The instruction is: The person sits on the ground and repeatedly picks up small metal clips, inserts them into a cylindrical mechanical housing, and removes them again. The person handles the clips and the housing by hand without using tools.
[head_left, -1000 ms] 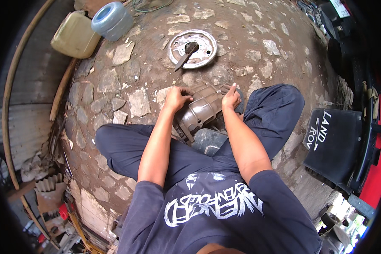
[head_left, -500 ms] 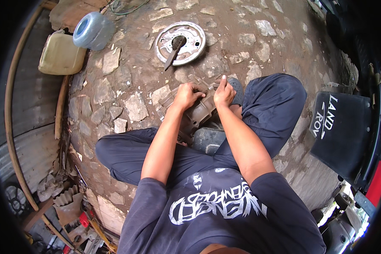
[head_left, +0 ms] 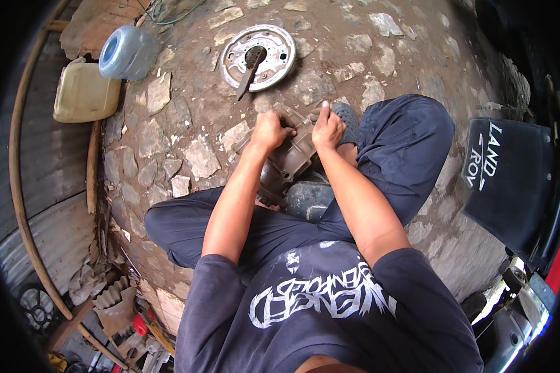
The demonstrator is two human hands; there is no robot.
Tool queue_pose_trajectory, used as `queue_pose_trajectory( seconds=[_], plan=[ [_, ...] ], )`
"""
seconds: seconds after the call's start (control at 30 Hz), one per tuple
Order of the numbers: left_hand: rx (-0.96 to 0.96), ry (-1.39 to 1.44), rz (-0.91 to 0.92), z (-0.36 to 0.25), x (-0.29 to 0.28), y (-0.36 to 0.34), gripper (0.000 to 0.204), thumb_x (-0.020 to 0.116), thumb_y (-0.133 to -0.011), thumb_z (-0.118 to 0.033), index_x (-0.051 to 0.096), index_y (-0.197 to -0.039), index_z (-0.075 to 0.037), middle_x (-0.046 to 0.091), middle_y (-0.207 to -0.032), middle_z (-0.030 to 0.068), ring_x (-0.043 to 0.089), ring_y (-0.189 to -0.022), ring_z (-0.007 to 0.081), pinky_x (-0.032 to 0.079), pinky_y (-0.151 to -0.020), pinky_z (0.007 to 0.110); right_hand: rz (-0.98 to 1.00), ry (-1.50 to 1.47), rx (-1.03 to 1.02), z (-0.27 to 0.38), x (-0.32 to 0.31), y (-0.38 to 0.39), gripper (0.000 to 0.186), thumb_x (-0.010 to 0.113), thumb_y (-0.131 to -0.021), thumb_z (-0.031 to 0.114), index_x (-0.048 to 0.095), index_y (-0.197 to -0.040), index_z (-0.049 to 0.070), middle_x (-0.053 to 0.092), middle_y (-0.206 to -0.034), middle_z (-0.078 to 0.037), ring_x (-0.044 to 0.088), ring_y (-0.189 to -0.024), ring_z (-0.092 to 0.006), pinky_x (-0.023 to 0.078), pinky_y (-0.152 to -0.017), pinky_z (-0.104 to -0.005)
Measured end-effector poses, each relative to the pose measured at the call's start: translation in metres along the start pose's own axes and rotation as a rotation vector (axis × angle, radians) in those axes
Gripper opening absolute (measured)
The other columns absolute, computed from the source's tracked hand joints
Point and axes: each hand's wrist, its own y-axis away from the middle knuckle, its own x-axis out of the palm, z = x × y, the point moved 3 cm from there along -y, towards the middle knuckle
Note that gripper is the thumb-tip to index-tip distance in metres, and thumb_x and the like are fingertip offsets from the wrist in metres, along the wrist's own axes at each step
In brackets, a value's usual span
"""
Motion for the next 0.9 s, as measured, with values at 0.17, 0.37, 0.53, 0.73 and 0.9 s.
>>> queue_pose_trajectory(
  seconds=[0.17,0.37,0.53,0.73,0.9],
  plan=[
    [0.02,0.033,-0.207,-0.006,0.02,-0.003,0.027,0.09,-0.075,-0.025,0.081,-0.091,-0.005,0.077,-0.089,0.0187,0.076,-0.084,0.0359,0.06,-0.08,0.043,-0.029,0.057,-0.007,0.002,0.0,0.001,0.062,0.035,-0.11,0.048,0.081,-0.092,0.01,0.078,-0.088,-0.014,0.071,-0.091,-0.0405,0.052,-0.092,-0.0469],
    [-0.051,0.001,-0.03,0.008,0.001,0.004,0.025,0.092,-0.074,-0.02,0.083,-0.094,-0.01,0.08,-0.085,0.0102,0.077,-0.076,0.0183,0.06,-0.075,0.036,-0.049,-0.046,-0.022,0.0,0.002,0.0,0.062,0.037,-0.109,0.048,0.08,-0.09,0.008,0.077,-0.089,-0.017,0.071,-0.091,-0.0419,0.051,-0.093,-0.0495],
    [-0.038,0.09,-0.15,-0.006,0.017,-0.008,0.025,0.093,-0.068,-0.017,0.082,-0.089,-0.007,0.077,-0.082,0.016,0.076,-0.073,0.0264,0.06,-0.077,0.04,-0.022,-0.035,-0.041,0.015,-0.012,0.007,0.057,0.041,-0.109,0.045,0.078,-0.094,0.004,0.075,-0.092,-0.022,0.069,-0.092,-0.0466,0.053,-0.086,-0.0522],
    [-0.037,-0.035,0.131,0.005,-0.004,-0.011,0.028,0.095,-0.066,-0.018,0.081,-0.088,-0.006,0.077,-0.083,0.0159,0.077,-0.078,0.0267,0.059,-0.077,0.039,-0.011,-0.082,-0.03,0.013,-0.016,0.006,0.058,0.04,-0.109,0.045,0.078,-0.091,0.005,0.075,-0.09,-0.02,0.07,-0.091,-0.0452,0.051,-0.09,-0.0516],
    [0.025,0.029,0.02,0.004,0.003,-0.014,0.025,0.093,-0.069,-0.018,0.083,-0.09,-0.009,0.079,-0.081,0.0107,0.076,-0.075,0.0199,0.06,-0.073,0.036,0.022,-0.074,-0.018,0.006,-0.007,0.002,0.058,0.039,-0.109,0.045,0.078,-0.091,0.006,0.076,-0.089,-0.019,0.07,-0.091,-0.0446,0.051,-0.091,-0.0508]
  ],
)
